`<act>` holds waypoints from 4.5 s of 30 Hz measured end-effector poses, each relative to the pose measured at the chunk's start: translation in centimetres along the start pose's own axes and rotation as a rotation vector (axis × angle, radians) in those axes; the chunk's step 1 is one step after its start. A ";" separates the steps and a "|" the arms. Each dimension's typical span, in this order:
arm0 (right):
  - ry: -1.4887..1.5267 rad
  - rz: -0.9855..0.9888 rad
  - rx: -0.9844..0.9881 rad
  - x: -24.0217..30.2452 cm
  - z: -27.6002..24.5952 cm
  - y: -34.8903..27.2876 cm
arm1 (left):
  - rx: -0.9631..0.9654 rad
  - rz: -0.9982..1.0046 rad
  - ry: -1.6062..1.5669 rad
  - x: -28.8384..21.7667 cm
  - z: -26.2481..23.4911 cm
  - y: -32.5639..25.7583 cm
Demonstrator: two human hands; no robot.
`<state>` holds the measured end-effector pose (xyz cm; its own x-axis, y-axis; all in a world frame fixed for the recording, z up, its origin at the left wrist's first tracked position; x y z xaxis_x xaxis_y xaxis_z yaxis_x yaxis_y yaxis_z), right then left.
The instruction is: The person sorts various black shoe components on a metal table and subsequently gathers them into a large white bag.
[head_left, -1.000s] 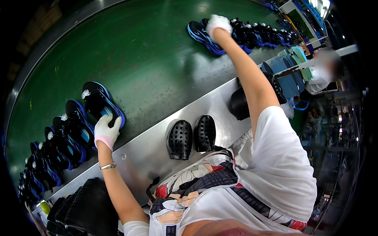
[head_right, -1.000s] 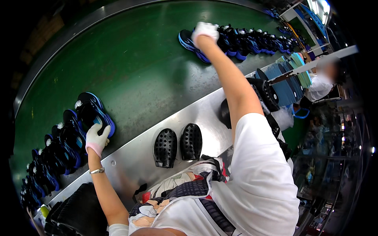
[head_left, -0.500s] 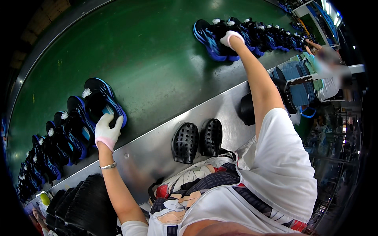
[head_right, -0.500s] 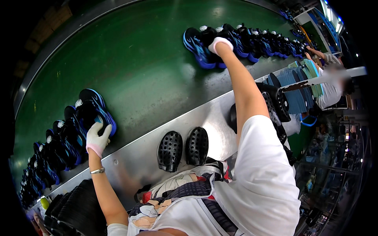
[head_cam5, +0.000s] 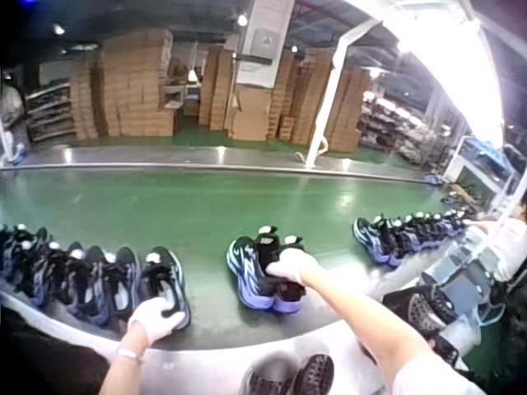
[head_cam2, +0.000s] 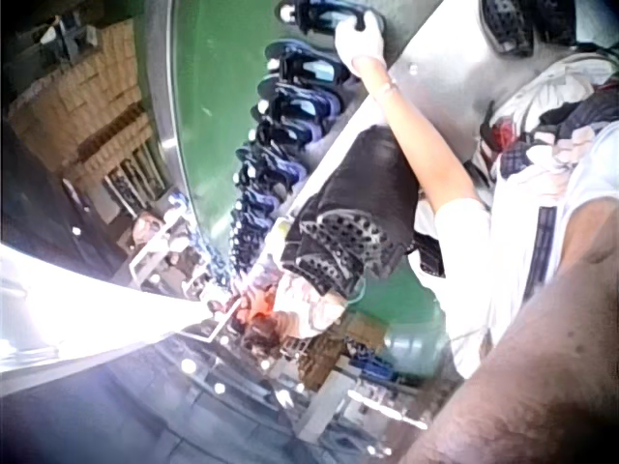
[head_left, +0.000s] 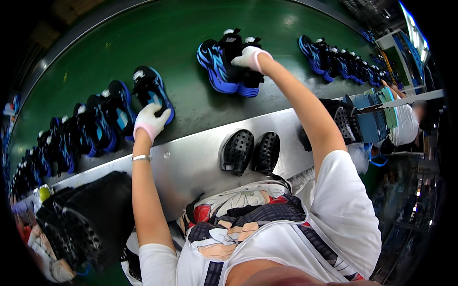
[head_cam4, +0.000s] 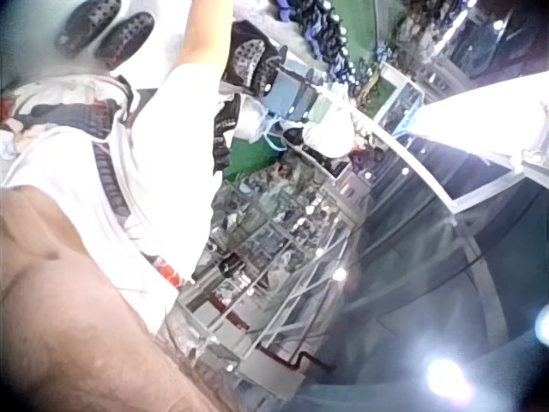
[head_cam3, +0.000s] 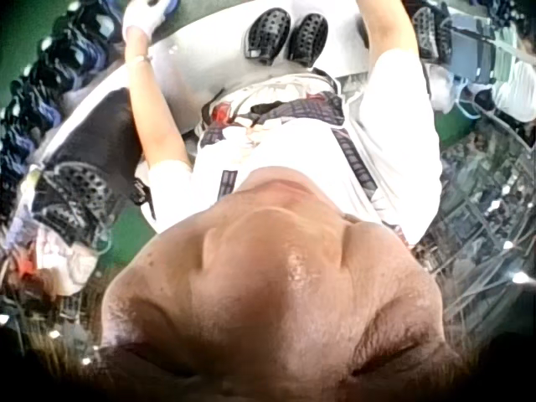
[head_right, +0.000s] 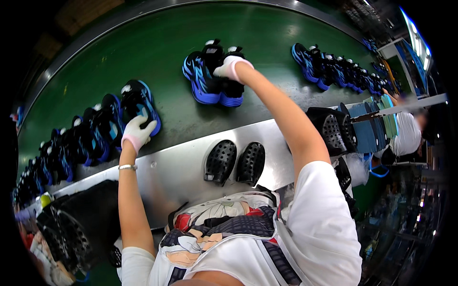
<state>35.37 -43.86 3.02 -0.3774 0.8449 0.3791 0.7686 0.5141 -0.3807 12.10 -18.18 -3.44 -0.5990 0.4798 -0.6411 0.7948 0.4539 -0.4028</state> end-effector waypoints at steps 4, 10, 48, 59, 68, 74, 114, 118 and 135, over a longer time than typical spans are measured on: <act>-0.199 -0.063 -0.045 2.5 4.3 -2.1 | -0.040 0.032 0.015 0.9 0.5 1.7; -0.153 -0.466 -0.371 6.4 3.7 -13.1 | -0.180 0.135 0.101 2.5 -0.2 2.2; 0.009 -0.690 -0.418 7.7 7.3 -28.8 | 0.127 0.281 -0.375 -6.3 8.7 -11.8; 0.221 -0.595 -0.264 9.6 6.7 -25.8 | 0.576 0.062 -1.363 -8.5 10.3 -13.3; 0.201 -0.432 -0.288 9.6 6.8 -21.6 | 0.153 0.109 -1.233 -9.0 7.3 -10.2; -0.225 -0.385 -0.314 8.3 2.9 -16.7 | 0.004 0.426 -0.592 -9.6 6.5 -8.2; -0.828 -0.482 0.181 17.1 10.7 -0.2 | 0.164 0.023 0.320 -7.6 9.7 0.9; -0.764 -0.441 0.162 17.1 11.4 1.1 | 0.215 -0.003 0.354 -7.1 9.9 1.2; -0.602 -0.484 0.008 17.4 11.2 2.9 | 0.197 0.088 0.298 -7.0 10.0 2.6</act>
<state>25.27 -26.07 -0.91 -0.8879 0.4597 -0.0181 0.4439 0.8457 -0.2963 19.34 -27.81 -6.55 -0.5067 0.7214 -0.4721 0.8308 0.2622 -0.4910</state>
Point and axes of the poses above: each hand's wrist, its own y-axis towards the middle knuckle, its own z-axis out of the palm, x = y × z, the point moved 10 cm from there along y, towards the middle knuckle, and after that the axes turned 10 degrees about -z, right-handed, at the moved point
